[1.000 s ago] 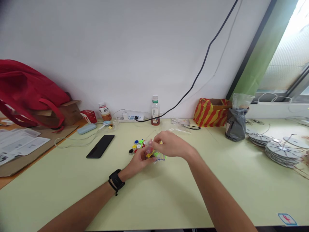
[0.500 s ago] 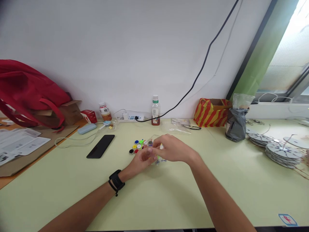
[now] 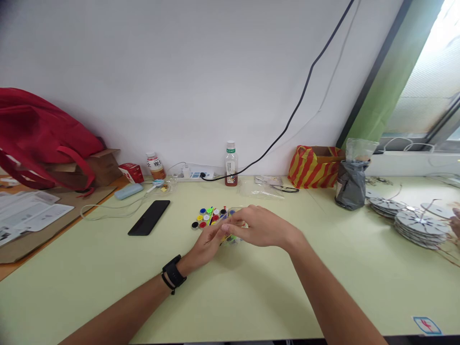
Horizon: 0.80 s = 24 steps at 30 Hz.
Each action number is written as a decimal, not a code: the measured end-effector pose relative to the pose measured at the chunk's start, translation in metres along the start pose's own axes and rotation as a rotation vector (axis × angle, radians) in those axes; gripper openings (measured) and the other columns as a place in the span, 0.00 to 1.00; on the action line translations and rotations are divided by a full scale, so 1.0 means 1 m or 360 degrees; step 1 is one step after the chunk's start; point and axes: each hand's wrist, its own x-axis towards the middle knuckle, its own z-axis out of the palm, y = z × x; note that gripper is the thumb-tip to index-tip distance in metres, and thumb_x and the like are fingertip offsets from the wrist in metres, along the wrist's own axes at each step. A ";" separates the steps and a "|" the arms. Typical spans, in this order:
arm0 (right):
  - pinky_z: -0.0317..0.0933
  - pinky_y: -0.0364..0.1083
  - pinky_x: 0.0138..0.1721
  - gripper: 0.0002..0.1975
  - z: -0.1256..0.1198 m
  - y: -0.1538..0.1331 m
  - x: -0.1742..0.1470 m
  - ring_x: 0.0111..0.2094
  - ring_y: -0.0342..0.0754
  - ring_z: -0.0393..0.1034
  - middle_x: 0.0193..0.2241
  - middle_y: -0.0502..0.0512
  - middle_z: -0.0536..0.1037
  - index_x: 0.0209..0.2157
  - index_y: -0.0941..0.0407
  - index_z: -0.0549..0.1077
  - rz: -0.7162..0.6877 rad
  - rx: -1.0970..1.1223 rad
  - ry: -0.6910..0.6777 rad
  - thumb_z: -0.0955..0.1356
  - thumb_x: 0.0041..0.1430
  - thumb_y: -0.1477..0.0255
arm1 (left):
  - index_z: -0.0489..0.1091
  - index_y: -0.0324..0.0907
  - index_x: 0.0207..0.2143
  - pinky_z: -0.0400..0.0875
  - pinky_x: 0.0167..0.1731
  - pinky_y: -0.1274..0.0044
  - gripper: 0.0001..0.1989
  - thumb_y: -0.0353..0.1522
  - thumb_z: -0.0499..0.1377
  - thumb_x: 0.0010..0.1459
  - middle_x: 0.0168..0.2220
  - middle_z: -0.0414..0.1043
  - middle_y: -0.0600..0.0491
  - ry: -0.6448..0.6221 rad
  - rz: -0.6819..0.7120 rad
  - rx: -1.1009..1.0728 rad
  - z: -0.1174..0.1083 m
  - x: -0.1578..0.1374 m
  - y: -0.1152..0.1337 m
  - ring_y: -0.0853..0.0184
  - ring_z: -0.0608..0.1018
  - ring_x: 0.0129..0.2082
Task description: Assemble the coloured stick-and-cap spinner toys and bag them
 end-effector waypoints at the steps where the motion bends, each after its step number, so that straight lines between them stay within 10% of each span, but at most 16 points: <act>1: 0.61 0.46 0.33 0.22 -0.001 -0.002 -0.001 0.29 0.48 0.71 0.33 0.54 0.82 0.42 0.52 0.82 0.0010 -0.0004 0.0043 0.61 0.70 0.54 | 0.76 0.43 0.56 0.70 0.55 0.64 0.25 0.49 0.53 0.69 0.50 0.79 0.46 0.0024 -0.0019 -0.0004 0.001 -0.001 -0.001 0.54 0.78 0.51; 16: 0.61 0.48 0.35 0.23 0.004 -0.014 -0.006 0.31 0.50 0.72 0.34 0.54 0.81 0.45 0.51 0.78 0.0033 -0.0034 -0.0146 0.60 0.70 0.51 | 0.62 0.48 0.68 0.57 0.67 0.62 0.29 0.48 0.52 0.70 0.67 0.63 0.50 0.0080 -0.0086 -0.0237 0.002 -0.006 0.006 0.53 0.61 0.70; 24: 0.65 0.46 0.33 0.21 0.020 0.040 -0.003 0.33 0.47 0.71 0.39 0.57 0.78 0.47 0.54 0.72 0.0014 0.0530 0.1076 0.69 0.62 0.52 | 0.65 0.49 0.66 0.61 0.65 0.59 0.28 0.49 0.54 0.68 0.62 0.71 0.47 0.0162 -0.0317 -0.0676 -0.002 0.000 0.001 0.52 0.70 0.64</act>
